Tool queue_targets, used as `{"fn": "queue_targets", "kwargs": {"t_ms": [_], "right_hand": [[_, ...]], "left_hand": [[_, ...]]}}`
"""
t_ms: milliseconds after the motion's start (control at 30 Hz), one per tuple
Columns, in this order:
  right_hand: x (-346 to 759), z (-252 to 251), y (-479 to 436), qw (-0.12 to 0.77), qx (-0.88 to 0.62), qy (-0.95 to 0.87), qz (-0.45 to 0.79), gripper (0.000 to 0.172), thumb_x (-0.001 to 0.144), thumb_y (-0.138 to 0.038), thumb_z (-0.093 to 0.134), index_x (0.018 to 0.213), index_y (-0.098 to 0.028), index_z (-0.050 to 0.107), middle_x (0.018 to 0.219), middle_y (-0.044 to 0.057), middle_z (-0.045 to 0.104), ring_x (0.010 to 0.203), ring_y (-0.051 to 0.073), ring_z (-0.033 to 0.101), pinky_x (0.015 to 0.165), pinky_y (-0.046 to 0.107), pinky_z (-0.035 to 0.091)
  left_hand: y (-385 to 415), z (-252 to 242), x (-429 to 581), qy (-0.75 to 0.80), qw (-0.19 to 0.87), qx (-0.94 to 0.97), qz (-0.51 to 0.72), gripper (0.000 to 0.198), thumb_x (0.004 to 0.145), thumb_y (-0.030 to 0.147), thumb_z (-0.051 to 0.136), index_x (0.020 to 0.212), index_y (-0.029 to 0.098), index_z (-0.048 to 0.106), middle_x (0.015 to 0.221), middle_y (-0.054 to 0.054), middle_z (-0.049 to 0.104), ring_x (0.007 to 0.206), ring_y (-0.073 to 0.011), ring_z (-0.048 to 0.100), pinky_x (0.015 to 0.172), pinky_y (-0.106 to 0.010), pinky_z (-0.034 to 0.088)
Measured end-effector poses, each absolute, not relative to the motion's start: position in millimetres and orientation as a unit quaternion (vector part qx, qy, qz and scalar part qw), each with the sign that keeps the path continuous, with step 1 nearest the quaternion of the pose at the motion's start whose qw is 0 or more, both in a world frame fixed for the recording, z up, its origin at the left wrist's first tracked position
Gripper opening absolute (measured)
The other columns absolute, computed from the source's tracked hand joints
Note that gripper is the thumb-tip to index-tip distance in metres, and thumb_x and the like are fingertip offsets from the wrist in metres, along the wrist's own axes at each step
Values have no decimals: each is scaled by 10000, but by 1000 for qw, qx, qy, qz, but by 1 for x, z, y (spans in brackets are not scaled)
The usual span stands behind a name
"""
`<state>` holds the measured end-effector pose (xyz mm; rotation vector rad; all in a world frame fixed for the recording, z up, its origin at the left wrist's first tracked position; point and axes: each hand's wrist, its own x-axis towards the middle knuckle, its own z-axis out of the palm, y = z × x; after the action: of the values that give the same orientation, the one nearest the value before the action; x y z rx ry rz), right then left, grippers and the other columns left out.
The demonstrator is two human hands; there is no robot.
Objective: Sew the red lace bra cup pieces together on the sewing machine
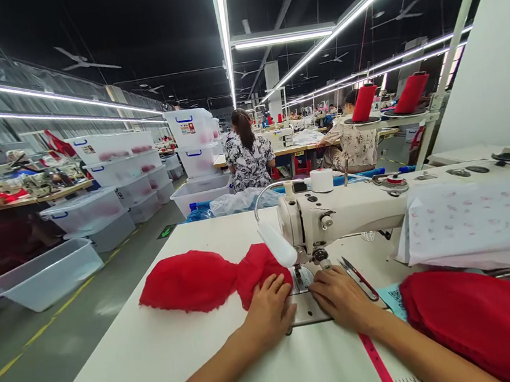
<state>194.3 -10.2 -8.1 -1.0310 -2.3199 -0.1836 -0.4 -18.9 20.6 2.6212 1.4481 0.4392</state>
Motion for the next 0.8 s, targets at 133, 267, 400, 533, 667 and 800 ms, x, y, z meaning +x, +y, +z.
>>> {"fn": "queue_targets", "kwargs": {"t_ms": [133,267,400,533,667,800], "right_hand": [[196,-9,-10,289,-383,-875,-62,236,864,-129,389,793,-172,610,774,46,573,726,162,503,709,304,319],[198,-12,-11,283,-377,-880,-67,251,875,-130,369,801,-167,607,779,52,570,744,170,504,720,311,329],[197,-12,-15,290,-365,-879,-98,261,874,-121,365,771,-154,603,759,63,563,727,175,494,700,313,343],[192,-7,-17,264,-365,-884,-121,274,867,-97,357,740,-130,598,745,82,559,712,178,494,678,321,359],[186,10,-22,189,-378,-896,-132,225,826,-60,416,701,-102,599,725,92,580,704,173,520,670,317,371],[185,32,-37,146,-434,-881,-119,112,794,-129,511,747,-125,612,780,61,614,735,157,548,733,310,383]], "left_hand": [[-53,29,-16,436,75,869,221,151,768,202,465,650,170,553,683,-28,637,668,-165,579,884,-428,407],[-84,40,-42,459,74,819,336,221,798,256,384,599,198,459,548,16,529,545,-132,498,783,-355,449],[-85,47,-71,618,78,717,313,260,822,384,362,713,205,516,732,-33,610,720,-198,566,686,-339,457],[-75,47,-82,690,62,692,204,359,813,472,319,778,187,534,805,-73,624,768,-238,577,712,-379,437],[-74,42,-76,674,42,724,144,267,697,450,433,631,202,504,757,-85,640,801,-296,581,722,-423,437],[-55,29,-83,604,176,732,262,259,717,450,417,792,253,567,780,-1,697,735,-252,639,649,-369,512]]}}
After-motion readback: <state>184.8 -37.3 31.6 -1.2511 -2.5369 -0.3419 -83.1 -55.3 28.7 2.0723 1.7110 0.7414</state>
